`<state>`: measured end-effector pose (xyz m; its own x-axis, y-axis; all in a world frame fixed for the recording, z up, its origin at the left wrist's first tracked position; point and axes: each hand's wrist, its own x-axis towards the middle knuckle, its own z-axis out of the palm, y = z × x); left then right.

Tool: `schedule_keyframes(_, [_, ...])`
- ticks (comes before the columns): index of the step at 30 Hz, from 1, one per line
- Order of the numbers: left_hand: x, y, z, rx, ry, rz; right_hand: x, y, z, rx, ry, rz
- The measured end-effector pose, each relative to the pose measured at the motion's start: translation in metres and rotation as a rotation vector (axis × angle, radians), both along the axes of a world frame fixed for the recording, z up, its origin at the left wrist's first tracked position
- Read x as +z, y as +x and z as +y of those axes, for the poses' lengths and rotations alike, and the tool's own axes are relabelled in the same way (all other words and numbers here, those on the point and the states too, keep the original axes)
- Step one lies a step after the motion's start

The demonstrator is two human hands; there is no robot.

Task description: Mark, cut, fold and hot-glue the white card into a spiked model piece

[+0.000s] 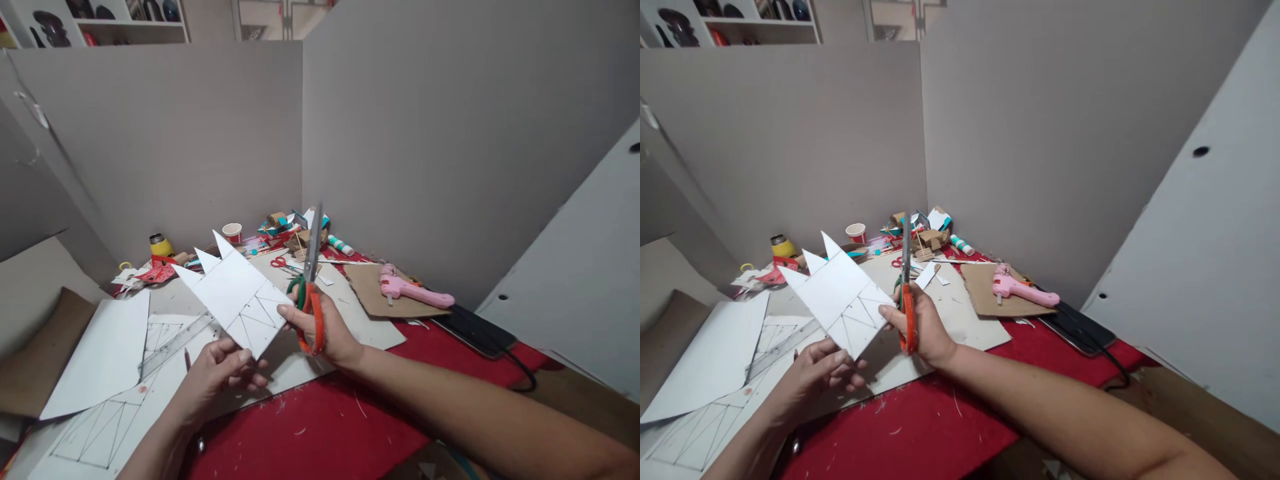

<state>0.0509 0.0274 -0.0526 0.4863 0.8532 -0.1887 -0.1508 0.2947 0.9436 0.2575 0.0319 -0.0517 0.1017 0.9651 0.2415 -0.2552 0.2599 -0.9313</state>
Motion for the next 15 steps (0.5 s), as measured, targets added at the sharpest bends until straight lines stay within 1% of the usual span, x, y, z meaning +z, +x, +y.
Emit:
schedule_keyframes(2, [0.001, 0.004, -0.004, -0.028, -0.01, 0.013, 0.0, 0.0, 0.001, -0.046, -0.002, 0.042])
schedule_keyframes(4, [0.001, 0.008, -0.008, -0.038, -0.01, 0.04, -0.001, -0.002, 0.0, -0.054, -0.02, 0.071])
schedule_keyframes(7, [0.0, 0.013, -0.015, -0.024, 0.01, 0.094, -0.003, -0.008, -0.006, 0.01, -0.05, 0.07])
schedule_keyframes(10, [0.0, 0.013, -0.015, 0.053, 0.072, 0.117, -0.003, -0.011, -0.011, 0.061, -0.042, 0.034])
schedule_keyframes(13, [0.001, 0.008, -0.01, 0.147, 0.138, 0.124, -0.003, -0.01, -0.013, 0.047, 0.0, 0.023])
schedule_keyframes(15, [0.002, 0.004, -0.006, 0.182, 0.152, 0.129, -0.002, -0.009, -0.012, 0.03, 0.034, 0.027])
